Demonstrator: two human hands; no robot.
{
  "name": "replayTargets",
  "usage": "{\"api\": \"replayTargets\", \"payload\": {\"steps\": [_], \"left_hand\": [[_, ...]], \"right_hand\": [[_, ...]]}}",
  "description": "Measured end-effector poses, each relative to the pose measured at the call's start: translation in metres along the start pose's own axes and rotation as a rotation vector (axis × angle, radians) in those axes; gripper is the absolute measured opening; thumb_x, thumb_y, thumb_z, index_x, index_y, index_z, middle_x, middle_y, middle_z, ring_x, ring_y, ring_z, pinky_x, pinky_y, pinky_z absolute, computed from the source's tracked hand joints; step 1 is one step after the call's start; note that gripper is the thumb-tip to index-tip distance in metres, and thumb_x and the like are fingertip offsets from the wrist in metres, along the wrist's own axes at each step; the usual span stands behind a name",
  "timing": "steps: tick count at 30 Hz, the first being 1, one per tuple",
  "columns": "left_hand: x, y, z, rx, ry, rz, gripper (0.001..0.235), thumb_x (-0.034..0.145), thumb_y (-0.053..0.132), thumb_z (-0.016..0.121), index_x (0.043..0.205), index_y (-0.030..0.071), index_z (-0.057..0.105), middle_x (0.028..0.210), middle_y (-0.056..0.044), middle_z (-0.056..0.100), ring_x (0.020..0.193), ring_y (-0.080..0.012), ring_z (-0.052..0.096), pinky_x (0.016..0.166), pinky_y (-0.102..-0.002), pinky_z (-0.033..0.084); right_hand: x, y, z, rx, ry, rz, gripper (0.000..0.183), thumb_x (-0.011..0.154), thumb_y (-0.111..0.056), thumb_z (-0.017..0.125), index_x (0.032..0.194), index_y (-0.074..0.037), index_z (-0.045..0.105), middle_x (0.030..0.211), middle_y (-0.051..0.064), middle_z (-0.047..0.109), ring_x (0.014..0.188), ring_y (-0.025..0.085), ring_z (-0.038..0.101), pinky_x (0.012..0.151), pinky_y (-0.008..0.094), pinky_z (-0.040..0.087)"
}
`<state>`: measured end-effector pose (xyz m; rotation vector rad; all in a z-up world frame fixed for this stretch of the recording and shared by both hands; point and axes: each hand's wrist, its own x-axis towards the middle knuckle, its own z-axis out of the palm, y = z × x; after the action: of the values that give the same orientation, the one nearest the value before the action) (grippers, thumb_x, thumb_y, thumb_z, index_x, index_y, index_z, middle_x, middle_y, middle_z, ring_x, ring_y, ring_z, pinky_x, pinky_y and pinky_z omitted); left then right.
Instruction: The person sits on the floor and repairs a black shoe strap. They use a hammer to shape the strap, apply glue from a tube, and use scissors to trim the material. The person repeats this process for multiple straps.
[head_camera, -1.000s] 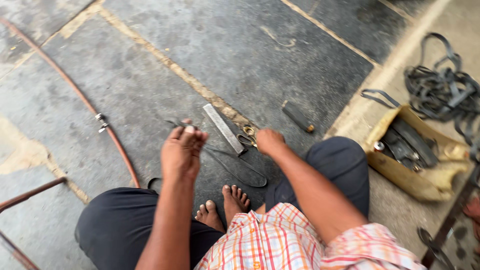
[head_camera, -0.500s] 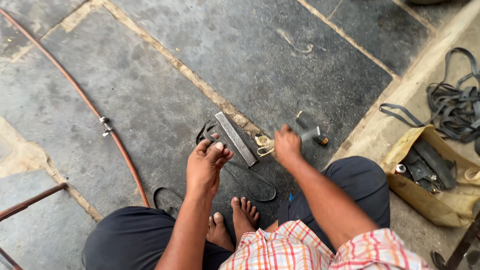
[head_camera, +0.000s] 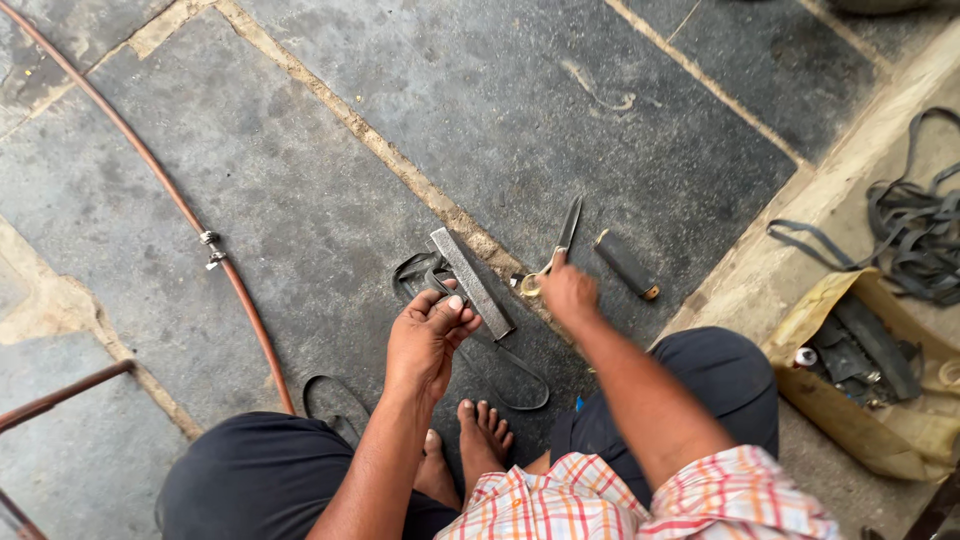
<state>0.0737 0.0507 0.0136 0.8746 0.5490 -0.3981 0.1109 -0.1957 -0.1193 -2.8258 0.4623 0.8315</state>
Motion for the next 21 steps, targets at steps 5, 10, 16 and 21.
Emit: {"api": "replayTargets", "payload": {"steps": [5, 10, 16, 21], "left_hand": [[-0.004, -0.005, 0.008, -0.035, -0.022, -0.034, 0.032, 0.096, 0.004, 0.065, 0.128, -0.002, 0.062, 0.087, -0.007, 0.068, 0.076, -0.0147, 0.069, 0.078, -0.033, 0.064], [-0.009, 0.005, 0.003, -0.096, -0.032, -0.019, 0.037, 0.096, 0.004, 0.064, 0.132, -0.004, 0.059, 0.089, -0.006, 0.069, 0.078, -0.0144, 0.07, 0.079, -0.033, 0.064], [-0.009, 0.006, 0.006, -0.123, -0.043, -0.017, 0.039, 0.096, 0.004, 0.064, 0.134, -0.004, 0.058, 0.087, -0.008, 0.068, 0.077, -0.0157, 0.071, 0.079, -0.033, 0.064], [-0.013, 0.004, 0.007, -0.048, -0.007, -0.002, 0.042, 0.096, 0.0, 0.062, 0.137, -0.005, 0.055, 0.089, -0.009, 0.069, 0.078, -0.0159, 0.071, 0.078, -0.032, 0.064]], "right_hand": [[0.01, 0.0, 0.046, 0.067, 0.187, 0.089, 0.071, 0.096, -0.032, 0.06, 0.154, -0.006, 0.029, 0.111, 0.028, 0.068, 0.097, 0.041, 0.072, 0.081, 0.05, 0.058], [0.031, 0.022, 0.064, 0.174, 0.219, 0.182, 0.028, 0.11, -0.022, 0.046, 0.133, -0.008, 0.05, 0.117, 0.023, 0.071, 0.106, 0.044, 0.07, 0.087, 0.053, 0.057], [0.013, 0.01, 0.041, 0.154, 0.135, 0.202, 0.056, 0.096, -0.043, 0.061, 0.138, -0.008, 0.048, 0.117, 0.022, 0.071, 0.108, 0.04, 0.069, 0.088, 0.051, 0.056], [0.0, 0.003, 0.021, 0.126, 0.068, 0.197, 0.074, 0.094, -0.061, 0.061, 0.138, -0.005, 0.041, 0.122, 0.025, 0.065, 0.113, 0.042, 0.065, 0.092, 0.051, 0.054]]}}
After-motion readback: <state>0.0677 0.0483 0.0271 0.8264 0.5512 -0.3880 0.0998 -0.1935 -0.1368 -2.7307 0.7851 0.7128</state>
